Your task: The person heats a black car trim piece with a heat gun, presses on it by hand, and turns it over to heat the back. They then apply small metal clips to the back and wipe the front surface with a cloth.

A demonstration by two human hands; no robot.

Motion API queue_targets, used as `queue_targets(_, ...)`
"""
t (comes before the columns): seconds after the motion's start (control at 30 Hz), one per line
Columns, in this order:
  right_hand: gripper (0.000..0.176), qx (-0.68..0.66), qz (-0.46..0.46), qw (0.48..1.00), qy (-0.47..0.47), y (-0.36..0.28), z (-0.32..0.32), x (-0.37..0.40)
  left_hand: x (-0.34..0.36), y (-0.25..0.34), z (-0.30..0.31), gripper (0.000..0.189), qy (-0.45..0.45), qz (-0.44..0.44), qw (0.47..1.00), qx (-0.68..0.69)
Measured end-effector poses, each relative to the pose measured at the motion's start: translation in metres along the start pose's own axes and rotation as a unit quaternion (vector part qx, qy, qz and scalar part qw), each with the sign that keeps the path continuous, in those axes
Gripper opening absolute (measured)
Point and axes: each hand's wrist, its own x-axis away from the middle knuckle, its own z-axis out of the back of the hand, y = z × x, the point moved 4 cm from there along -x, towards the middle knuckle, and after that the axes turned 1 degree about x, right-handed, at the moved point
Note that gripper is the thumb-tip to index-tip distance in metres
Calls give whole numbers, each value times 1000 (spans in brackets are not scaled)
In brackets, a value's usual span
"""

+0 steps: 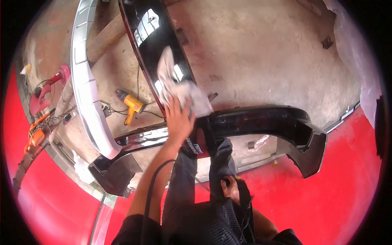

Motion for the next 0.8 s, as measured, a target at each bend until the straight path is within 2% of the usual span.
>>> queue_targets(0.1, 30, 4, 3, 1000, 4, 48, -32, -9, 93, 17, -39, 61, -117, -64, 990, 39)
queue_targets(0.13, 30, 9, 2, 1000, 2, 35, -23, -7, 108, 20, -40, 55, -121, -76, 988, 53)
queue_targets(0.2, 27, -8, 82, 996, 32, 6, -1, 2, 108, 13, -45, 52, -117, -72, 989, 46)
queue_targets(0.27, 25, 30, 60, 997, 39, 10, -4, -2, 75, -1, -32, 52, -89, -69, 993, 19)
queue_targets(0.33, 32, 1, 56, 998, 16, -22, 13, 3, 18, -22, -9, 56, -62, -66, 996, -27)
queue_targets(0.43, 35, 13, 32, 999, -13, -13, 0, -1, -85, -46, 39, 61, 55, -91, 991, -84)
queue_targets(0.53, 37, 29, 23, 999, -15, -5, -10, -1, -174, -57, 83, 66, 95, -67, 987, -115)
queue_targets(0.57, 31, 34, 26, 999, 6, -3, -12, 1, -193, -60, 94, 67, 100, -52, 988, -109)
queue_targets(0.63, 26, 65, 32, 997, 26, 9, -24, 1, -206, -60, 99, 69, 81, -6, 993, -86)
queue_targets(0.67, 26, 67, 34, 997, 30, 42, -49, -5, -208, -58, 96, 71, 82, 10, 993, -81)
queue_targets(0.73, 35, -35, 27, 993, 112, 113, -97, -16, -183, -52, 76, 73, 109, 14, 991, -74)
queue_targets(0.77, 37, -5, 19, 998, 61, 83, -81, -13, -165, -51, 62, 77, 119, 0, 990, -72)
queue_targets(0.8, 40, 25, 11, 1000, 9, 8, -31, -3, -164, -51, 66, 77, 121, -1, 990, -73)
